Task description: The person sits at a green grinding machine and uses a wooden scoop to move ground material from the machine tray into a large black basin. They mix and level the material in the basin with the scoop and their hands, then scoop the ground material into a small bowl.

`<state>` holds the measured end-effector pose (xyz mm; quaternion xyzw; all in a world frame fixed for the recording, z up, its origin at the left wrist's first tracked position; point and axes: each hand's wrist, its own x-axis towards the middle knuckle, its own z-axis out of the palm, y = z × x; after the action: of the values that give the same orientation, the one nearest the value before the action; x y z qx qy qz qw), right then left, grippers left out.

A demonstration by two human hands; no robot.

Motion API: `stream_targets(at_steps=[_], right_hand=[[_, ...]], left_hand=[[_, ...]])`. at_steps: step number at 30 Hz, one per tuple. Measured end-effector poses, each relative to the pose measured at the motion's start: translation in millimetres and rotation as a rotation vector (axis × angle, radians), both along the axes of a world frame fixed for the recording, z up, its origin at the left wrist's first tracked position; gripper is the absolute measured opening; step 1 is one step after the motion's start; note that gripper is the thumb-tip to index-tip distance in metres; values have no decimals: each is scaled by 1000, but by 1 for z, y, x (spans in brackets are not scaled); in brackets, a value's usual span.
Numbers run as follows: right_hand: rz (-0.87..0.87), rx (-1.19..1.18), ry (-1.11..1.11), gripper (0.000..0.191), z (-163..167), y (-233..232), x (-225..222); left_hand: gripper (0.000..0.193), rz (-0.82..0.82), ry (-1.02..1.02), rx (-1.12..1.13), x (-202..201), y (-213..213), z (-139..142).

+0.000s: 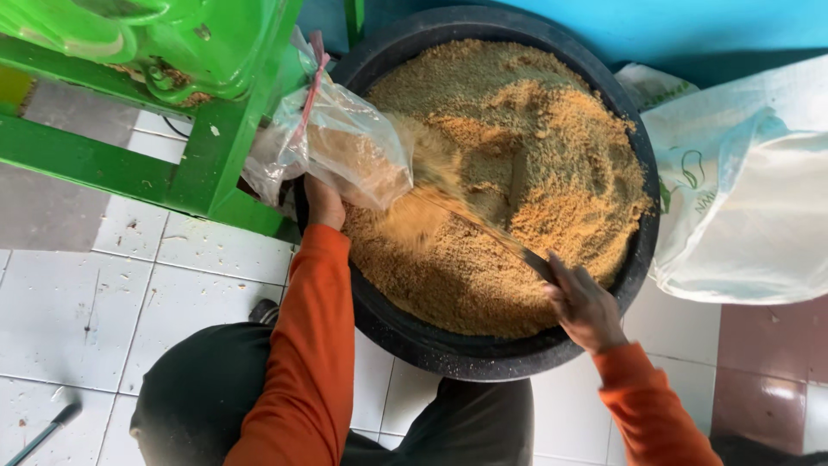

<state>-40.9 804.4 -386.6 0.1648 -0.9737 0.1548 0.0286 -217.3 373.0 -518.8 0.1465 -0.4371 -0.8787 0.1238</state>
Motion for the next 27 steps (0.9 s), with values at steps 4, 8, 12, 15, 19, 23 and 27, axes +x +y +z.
stream_targets(at_steps=[4, 8, 12, 15, 19, 23, 27], right_hand=[[-246, -154, -139, 33, -20, -1, 48], [-284, -251, -161, 26, -42, -31, 81], [-299, -165, -340, 16, -33, -39, 84], [-287, -129, -245, 27, -4, -30, 89], [-320, -212, -96, 37, 23, -25, 98], [-370, -273, 1, 34, 26, -23, 109], [-484, -317, 14, 33, 17, -11, 125]], left_hand=[[51, -40, -95, 8, 0, 6, -9], [50, -79, -124, -33, 8, 14, -10], [53, -77, -165, 6, 17, 21, -11], [55, -61, -173, 15, 19, 29, -11], [58, 42, -66, 50, 17, 57, -11], [65, 91, 14, -228, 17, 101, -11], [74, 167, -144, -506, 14, 134, -4]])
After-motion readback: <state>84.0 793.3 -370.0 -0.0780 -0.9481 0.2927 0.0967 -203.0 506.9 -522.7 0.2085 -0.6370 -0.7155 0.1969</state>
